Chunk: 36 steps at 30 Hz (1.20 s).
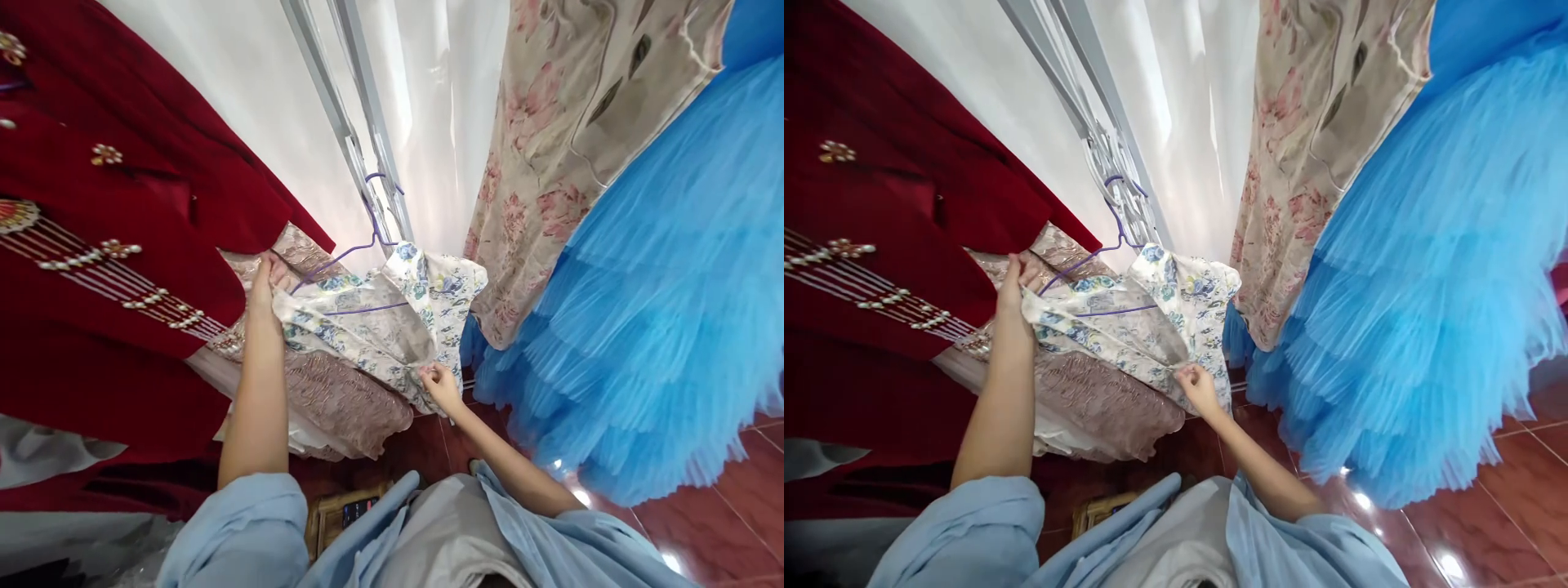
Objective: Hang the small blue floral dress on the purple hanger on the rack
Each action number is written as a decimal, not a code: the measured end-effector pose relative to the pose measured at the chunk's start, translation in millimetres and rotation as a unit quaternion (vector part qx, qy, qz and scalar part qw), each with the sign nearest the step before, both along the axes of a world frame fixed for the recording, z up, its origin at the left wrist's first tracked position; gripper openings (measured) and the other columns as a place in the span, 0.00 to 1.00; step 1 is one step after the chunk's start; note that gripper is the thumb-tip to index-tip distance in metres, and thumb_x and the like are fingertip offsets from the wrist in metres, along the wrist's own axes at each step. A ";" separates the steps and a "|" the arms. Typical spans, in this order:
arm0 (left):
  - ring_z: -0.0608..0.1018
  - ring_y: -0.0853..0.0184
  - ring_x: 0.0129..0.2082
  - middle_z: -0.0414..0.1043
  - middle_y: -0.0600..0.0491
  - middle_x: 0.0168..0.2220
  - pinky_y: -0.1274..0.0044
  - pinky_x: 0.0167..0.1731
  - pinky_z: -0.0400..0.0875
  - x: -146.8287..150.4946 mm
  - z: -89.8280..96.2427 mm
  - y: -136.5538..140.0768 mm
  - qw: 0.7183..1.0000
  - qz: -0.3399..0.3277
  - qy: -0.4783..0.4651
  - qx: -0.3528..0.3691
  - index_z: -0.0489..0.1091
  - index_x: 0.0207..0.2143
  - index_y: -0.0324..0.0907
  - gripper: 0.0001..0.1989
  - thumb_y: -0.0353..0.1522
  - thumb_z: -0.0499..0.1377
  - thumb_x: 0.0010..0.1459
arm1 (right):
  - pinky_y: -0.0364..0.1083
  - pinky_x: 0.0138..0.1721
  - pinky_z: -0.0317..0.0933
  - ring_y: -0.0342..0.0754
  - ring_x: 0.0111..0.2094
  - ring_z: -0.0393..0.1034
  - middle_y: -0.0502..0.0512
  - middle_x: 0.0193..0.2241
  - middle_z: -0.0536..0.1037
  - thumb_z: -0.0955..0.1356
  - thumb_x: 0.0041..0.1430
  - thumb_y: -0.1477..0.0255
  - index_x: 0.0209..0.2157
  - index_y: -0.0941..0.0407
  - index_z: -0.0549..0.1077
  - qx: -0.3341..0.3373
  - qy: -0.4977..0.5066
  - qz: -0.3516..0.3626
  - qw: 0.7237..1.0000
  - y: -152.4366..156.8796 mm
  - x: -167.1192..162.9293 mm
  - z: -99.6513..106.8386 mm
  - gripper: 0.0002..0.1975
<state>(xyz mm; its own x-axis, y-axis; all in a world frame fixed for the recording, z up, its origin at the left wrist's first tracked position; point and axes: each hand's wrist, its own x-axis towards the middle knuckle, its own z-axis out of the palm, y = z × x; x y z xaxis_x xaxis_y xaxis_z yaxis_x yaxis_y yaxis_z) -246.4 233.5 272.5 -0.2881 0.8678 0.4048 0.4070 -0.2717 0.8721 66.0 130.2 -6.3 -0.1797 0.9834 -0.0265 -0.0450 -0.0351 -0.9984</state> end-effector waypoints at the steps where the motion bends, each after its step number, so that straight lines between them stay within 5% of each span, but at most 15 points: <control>1: 0.53 0.73 0.14 0.43 0.62 0.14 0.75 0.15 0.55 -6.6 -18.0 0.0 0.998 -0.002 -0.054 -0.029 0.66 0.28 0.47 0.33 0.66 0.51 0.55 | 0.45 0.28 0.63 0.46 0.21 0.66 0.46 0.17 0.70 0.67 0.58 0.57 0.36 0.56 0.70 0.021 0.009 0.014 1.000 -0.1 -5.8 8.8 0.15; 4: 0.47 0.75 0.14 0.41 0.63 0.15 0.78 0.14 0.48 10.8 -76.5 -8.0 0.977 -0.014 -0.196 -0.087 0.57 0.24 0.46 0.32 0.64 0.56 0.54 | 0.49 0.41 0.68 0.51 0.36 0.75 0.57 0.37 0.80 0.69 0.57 0.61 0.48 0.56 0.71 0.118 -0.003 0.056 0.991 0.6 -27.4 38.6 0.20; 7: 0.44 0.76 0.13 0.40 0.65 0.14 0.78 0.14 0.45 68.6 -129.4 -22.6 0.954 -0.055 -0.270 -0.114 0.53 0.24 0.46 0.32 0.62 0.60 0.52 | 0.55 0.57 0.63 0.58 0.55 0.70 0.65 0.56 0.74 0.74 0.49 0.64 0.55 0.56 0.69 0.207 -0.038 0.089 0.974 6.4 -48.1 60.5 0.32; 10: 0.51 0.76 0.13 0.48 0.64 0.15 0.79 0.15 0.49 132.3 -166.4 -39.7 0.951 -0.065 -0.289 -0.093 0.60 0.28 0.44 0.30 0.60 0.62 0.50 | 0.53 0.52 0.66 0.57 0.48 0.72 0.60 0.44 0.78 0.74 0.48 0.66 0.44 0.58 0.73 0.178 -0.057 0.160 0.969 11.4 -50.4 61.4 0.21; 14: 0.70 0.71 0.23 0.69 0.55 0.23 0.78 0.27 0.65 186.5 -190.6 -69.2 0.972 -0.184 -0.125 -0.077 0.71 0.32 0.40 0.25 0.54 0.58 0.61 | 0.44 0.39 0.65 0.45 0.32 0.67 0.49 0.29 0.74 0.69 0.54 0.68 0.31 0.58 0.71 0.091 -0.073 0.267 0.957 -1.5 -5.3 46.4 0.07; 18: 0.77 0.59 0.43 0.77 0.45 0.35 0.70 0.50 0.68 215.9 -212.2 -105.5 0.897 -0.422 0.049 -0.124 0.76 0.30 0.39 0.36 0.60 0.46 0.64 | 0.40 0.31 0.60 0.41 0.27 0.62 0.47 0.25 0.71 0.70 0.51 0.71 0.28 0.59 0.70 0.079 -0.164 0.396 0.900 -17.0 75.0 66.0 0.06; 21: 0.76 0.57 0.38 0.75 0.45 0.30 0.69 0.45 0.70 228.8 -231.8 -127.5 0.852 -0.475 0.056 -0.215 0.75 0.25 0.37 0.42 0.67 0.46 0.56 | 0.40 0.26 0.53 0.39 0.23 0.57 0.45 0.20 0.66 0.69 0.46 0.75 0.23 0.59 0.69 0.100 -0.249 0.421 0.866 -6.7 134.9 108.8 0.04; 24: 0.76 0.57 0.37 0.76 0.46 0.32 0.70 0.42 0.71 227.0 -238.0 -140.0 0.866 -0.420 0.014 -0.271 0.77 0.32 0.36 0.40 0.65 0.53 0.54 | 0.40 0.24 0.50 0.40 0.22 0.57 0.45 0.19 0.66 0.67 0.45 0.75 0.22 0.59 0.70 0.138 -0.276 0.277 0.910 24.0 184.3 154.8 0.02; 28: 0.76 0.56 0.41 0.79 0.47 0.41 0.70 0.45 0.71 209.1 -218.8 -154.7 0.906 -0.307 -0.055 -0.285 0.79 0.42 0.37 0.31 0.55 0.66 0.50 | 0.40 0.26 0.52 0.42 0.25 0.60 0.47 0.23 0.70 0.66 0.50 0.70 0.25 0.59 0.73 0.227 -0.177 0.094 0.953 84.3 214.7 203.6 0.08; 32: 0.77 0.58 0.37 0.79 0.48 0.34 0.72 0.39 0.72 186.6 -195.9 -182.5 0.929 -0.179 -0.181 -0.268 0.79 0.40 0.37 0.28 0.52 0.68 0.48 | 0.43 0.39 0.61 0.48 0.36 0.69 0.52 0.31 0.76 0.67 0.53 0.65 0.27 0.58 0.76 0.315 -0.087 0.126 0.937 142.2 187.9 232.1 0.11; 36: 0.75 0.62 0.29 0.76 0.49 0.28 0.76 0.29 0.69 146.8 -172.7 -208.1 0.941 -0.108 -0.245 -0.209 0.79 0.36 0.38 0.29 0.53 0.70 0.42 | 0.44 0.40 0.64 0.48 0.34 0.70 0.53 0.30 0.78 0.66 0.54 0.62 0.29 0.58 0.77 0.255 -0.031 0.200 0.945 165.4 140.7 233.6 0.14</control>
